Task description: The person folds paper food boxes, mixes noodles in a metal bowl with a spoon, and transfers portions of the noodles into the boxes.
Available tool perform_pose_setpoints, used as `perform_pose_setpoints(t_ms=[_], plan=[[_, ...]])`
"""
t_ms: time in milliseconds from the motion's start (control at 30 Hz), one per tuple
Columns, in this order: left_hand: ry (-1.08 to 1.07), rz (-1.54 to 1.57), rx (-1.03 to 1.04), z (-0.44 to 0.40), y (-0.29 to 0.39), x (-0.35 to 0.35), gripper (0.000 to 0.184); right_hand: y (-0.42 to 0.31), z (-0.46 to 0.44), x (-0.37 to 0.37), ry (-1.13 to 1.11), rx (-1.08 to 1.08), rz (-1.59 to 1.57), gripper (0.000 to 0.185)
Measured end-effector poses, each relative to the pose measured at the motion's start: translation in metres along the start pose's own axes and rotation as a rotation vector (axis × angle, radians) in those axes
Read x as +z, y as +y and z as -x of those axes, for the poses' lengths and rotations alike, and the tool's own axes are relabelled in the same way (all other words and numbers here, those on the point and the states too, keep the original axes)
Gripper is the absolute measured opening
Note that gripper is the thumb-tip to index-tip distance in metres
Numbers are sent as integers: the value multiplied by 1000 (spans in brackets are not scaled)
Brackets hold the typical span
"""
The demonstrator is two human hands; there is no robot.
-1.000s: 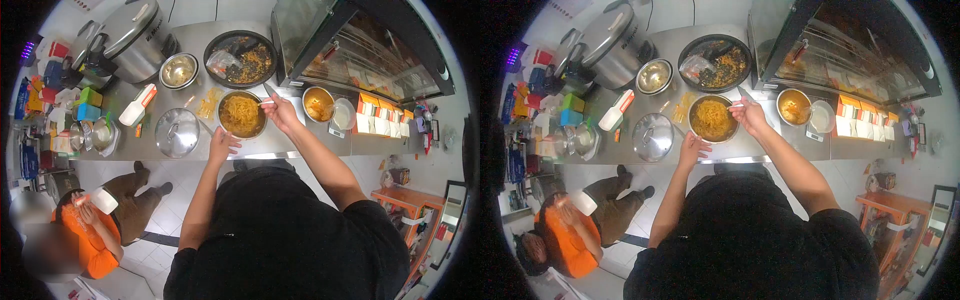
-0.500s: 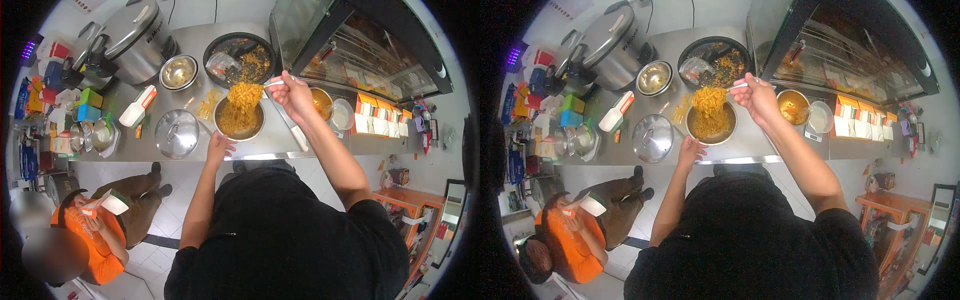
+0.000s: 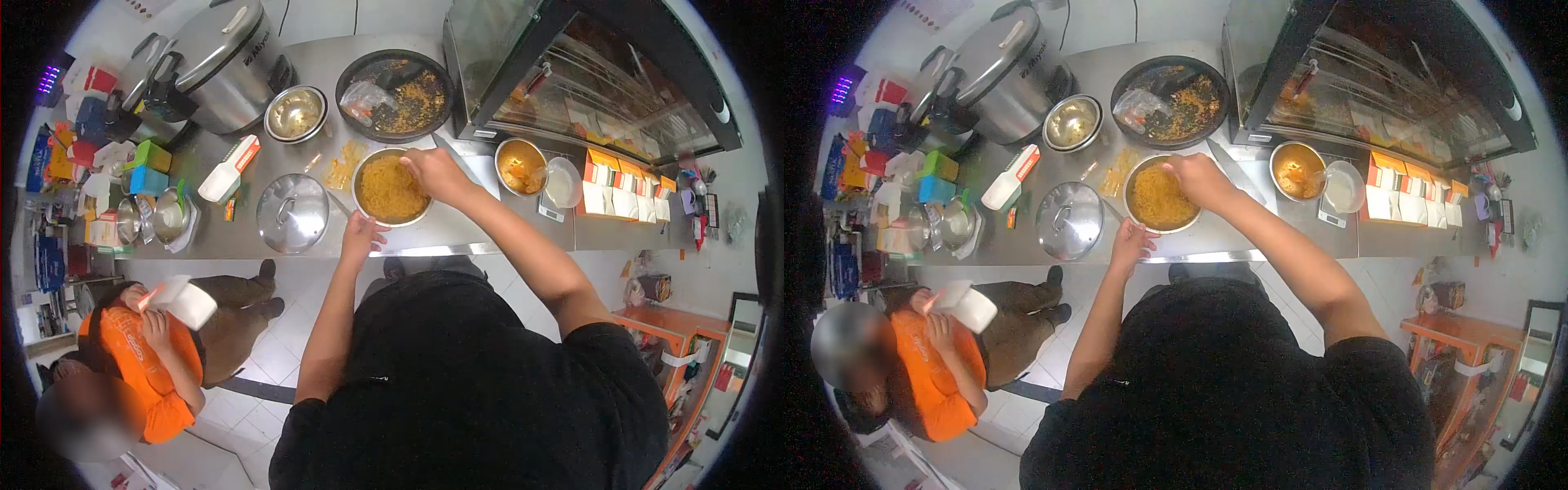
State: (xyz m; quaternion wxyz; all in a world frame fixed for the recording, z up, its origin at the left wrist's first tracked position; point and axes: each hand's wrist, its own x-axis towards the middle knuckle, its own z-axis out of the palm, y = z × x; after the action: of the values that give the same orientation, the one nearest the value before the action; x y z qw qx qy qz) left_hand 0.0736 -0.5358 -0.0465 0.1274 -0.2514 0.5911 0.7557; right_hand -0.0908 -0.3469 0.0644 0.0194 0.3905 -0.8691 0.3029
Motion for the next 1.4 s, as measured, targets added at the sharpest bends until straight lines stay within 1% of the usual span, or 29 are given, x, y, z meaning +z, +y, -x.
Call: perform_pose_setpoints(t_ms=[100,200,300,400,500,600,700,733,833,933,1033,1133,1233,1333,1400], plan=[[-13,-10,-5,5,2,1,15,-22,-9,-28,-64,22,-63,21],[-26,-6,17,1,3,0,15,-7,-18,-11,-101,-269,-105,19],[-14,19,37,4,8,3,15,28,-15,13,-225,-312,-33,20],[7,116,55,6,14,8,15,73,1,15,-224,-157,-7,24],[32,207,57,7,14,17,14,84,32,-2,-250,396,-260,30],[27,227,56,6,12,31,12,85,65,24,-210,774,-801,42],[-6,195,61,14,14,45,13,39,60,41,-30,990,-1056,41],[-20,199,60,16,14,48,14,29,55,44,37,1025,-1126,40],[-17,182,59,15,16,45,16,18,40,45,197,1019,-1193,38],[10,157,44,12,16,44,17,19,25,35,229,860,-1019,36],[10,155,52,11,16,41,17,17,14,20,140,592,-599,32],[13,162,60,12,16,37,17,39,19,19,135,-151,-7,28],[20,174,66,11,18,38,17,46,31,16,-37,-130,74,23],[5,175,93,9,23,38,15,53,41,30,-39,365,-165,26],[-29,116,124,9,25,39,14,61,43,38,90,712,-687,30]])
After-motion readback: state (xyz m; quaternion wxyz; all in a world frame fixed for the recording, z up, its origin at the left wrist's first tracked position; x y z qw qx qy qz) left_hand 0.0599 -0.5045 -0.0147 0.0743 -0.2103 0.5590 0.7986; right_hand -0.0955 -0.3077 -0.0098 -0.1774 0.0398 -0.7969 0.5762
